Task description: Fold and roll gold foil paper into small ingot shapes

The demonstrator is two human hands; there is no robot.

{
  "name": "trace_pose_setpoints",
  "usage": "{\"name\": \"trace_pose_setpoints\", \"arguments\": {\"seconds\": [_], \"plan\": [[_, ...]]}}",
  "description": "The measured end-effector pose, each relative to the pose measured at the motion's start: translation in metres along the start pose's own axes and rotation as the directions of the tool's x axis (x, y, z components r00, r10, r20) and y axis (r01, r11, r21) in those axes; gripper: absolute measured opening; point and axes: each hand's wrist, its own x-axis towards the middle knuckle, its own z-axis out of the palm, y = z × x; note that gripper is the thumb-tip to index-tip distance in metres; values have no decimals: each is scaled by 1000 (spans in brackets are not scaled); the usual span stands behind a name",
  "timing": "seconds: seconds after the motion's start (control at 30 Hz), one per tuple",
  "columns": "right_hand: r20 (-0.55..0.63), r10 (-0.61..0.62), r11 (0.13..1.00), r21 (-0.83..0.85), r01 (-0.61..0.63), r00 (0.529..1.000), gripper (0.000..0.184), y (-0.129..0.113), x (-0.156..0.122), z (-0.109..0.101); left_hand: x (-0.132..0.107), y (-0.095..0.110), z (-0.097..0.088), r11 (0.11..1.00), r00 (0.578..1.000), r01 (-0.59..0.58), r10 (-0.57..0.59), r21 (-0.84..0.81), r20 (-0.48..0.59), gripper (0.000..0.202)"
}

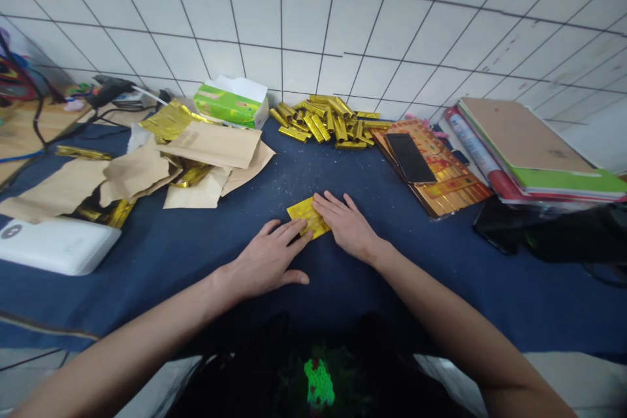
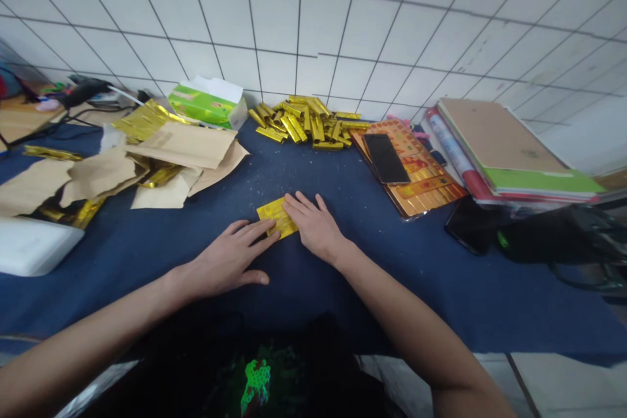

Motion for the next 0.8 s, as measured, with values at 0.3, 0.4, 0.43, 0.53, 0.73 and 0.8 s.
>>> {"name": "trace_pose_setpoints", "arguments": {"seconds": [0.3, 0.4, 0.43, 0.53, 0.73, 0.8], "plan": [[-184, 68, 996, 69, -56, 981, 43, -5, -3, -7, 4, 0, -5, 999, 1000, 10, -11, -48, -23, 67], [-144, -112, 993, 28, 117, 983, 48, -23, -8, -10, 5, 0, -6, 999, 1000, 12, -13, -52, -23, 64], [-85, -186, 982, 26, 189, 979, 55, -29, -9, -10, 5, 0, -6, 998, 1000, 14, -15, -55, -18, 64], [39, -214, 977, 15, 214, 976, 78, -34, -11, -5, 5, -1, -5, 998, 1000, 12, -12, -68, -11, 66], [83, -65, 996, -62, 70, 994, 77, -11, -10, 0, 1, -3, -1, 998, 1000, 11, -11, -67, -5, 71], [89, -55, 996, -68, 61, 995, 76, -9, -10, -1, 1, -3, -1, 997, 1000, 11, -11, -71, 0, 70]]}}
